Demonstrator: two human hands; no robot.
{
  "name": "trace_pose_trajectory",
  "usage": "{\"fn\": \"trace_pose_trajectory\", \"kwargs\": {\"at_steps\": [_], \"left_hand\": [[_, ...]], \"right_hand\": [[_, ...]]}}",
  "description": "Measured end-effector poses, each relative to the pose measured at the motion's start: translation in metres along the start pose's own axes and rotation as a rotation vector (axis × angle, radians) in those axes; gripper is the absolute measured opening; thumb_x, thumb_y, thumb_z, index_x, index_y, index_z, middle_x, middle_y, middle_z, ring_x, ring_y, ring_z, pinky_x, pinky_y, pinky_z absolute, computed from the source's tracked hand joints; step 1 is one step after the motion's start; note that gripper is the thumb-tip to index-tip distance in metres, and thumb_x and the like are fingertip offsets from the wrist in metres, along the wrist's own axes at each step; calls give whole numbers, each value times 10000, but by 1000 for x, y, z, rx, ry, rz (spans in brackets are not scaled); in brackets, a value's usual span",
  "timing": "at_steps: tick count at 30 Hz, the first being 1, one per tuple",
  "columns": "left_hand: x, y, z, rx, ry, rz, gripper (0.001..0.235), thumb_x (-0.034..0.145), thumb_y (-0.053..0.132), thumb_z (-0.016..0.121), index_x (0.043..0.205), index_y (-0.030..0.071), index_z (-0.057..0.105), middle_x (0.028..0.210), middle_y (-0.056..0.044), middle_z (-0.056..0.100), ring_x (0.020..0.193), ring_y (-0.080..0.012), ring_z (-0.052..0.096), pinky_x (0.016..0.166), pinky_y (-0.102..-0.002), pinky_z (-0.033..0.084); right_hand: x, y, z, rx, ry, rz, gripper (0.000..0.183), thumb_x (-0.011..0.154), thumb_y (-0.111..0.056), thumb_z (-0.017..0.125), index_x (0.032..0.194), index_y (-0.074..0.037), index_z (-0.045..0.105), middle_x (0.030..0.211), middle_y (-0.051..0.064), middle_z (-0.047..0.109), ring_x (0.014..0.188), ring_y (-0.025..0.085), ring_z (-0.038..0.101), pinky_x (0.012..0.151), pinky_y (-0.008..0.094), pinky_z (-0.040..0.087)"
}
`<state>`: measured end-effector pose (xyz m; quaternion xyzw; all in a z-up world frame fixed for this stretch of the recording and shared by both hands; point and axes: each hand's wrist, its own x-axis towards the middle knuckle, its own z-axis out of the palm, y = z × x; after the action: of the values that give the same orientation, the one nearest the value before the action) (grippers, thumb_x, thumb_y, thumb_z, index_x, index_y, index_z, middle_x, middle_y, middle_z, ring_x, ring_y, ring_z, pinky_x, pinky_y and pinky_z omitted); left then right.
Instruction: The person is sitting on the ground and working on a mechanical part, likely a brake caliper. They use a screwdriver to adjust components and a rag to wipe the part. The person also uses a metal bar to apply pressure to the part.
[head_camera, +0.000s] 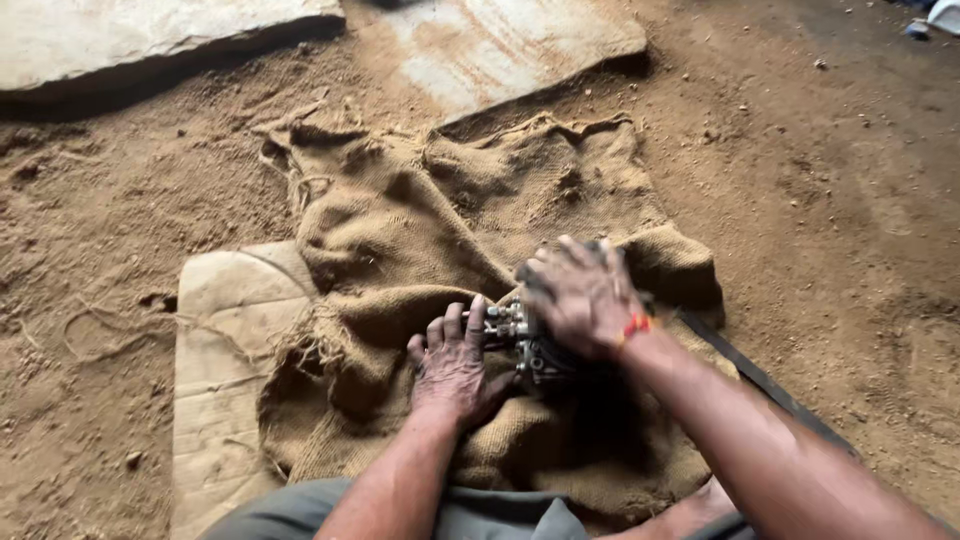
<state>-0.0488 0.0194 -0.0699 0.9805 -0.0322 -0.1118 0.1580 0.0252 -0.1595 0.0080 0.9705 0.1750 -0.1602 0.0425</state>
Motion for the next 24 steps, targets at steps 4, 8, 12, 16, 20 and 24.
{"fn": "trace_pose_trajectory", "kwargs": {"at_steps": [4,8,12,16,20,24], "left_hand": [[3,-1,-1,-51,-7,-36,1215,742,776,707,1596,233,35,1614,-133,146,1449,-356,197,1141,-654,128],[2,0,6,-25,-25,-39,1220,719,764,716,1620,277,53,1640,-91,167,1466,-330,224,1160,-641,153],[3,-7,13,-43,-8,-13,1205,713,752,725,1617,342,42,1645,-71,164,1475,-338,195,1157,-656,133],[7,-9,14,-56,-13,-15,1187,750,721,736,1614,343,15,1649,-93,148,1478,-355,176,1154,-670,125],[1,-7,9,-92,-67,-38,1194,746,668,760,1620,356,10,1658,-90,142,1499,-350,157,1174,-644,123],[-2,-6,2,-118,-36,-56,1174,756,622,776,1626,318,50,1656,-91,175,1516,-340,166,1193,-631,127]], "right_hand": [[14,-8,-8,77,-15,135,711,958,-680,300,1538,-279,397,1699,-19,229,1596,262,74,1258,613,-31],[-5,-15,23,58,171,158,848,951,-706,351,1567,-127,281,1685,84,125,1557,311,10,1196,633,-66],[-42,-26,57,38,459,44,945,911,-701,440,1552,-26,281,1675,150,118,1546,355,33,1182,630,-26],[-92,-29,74,-10,478,-145,947,879,-696,470,1527,-29,292,1657,137,139,1525,335,85,1169,646,-7],[-117,-24,58,-108,373,-200,911,855,-723,490,1518,-120,327,1642,72,189,1508,302,141,1160,669,16],[-94,-43,36,-107,280,-28,979,833,-756,503,1577,-143,332,1695,68,211,1537,335,139,1170,664,49]]}}
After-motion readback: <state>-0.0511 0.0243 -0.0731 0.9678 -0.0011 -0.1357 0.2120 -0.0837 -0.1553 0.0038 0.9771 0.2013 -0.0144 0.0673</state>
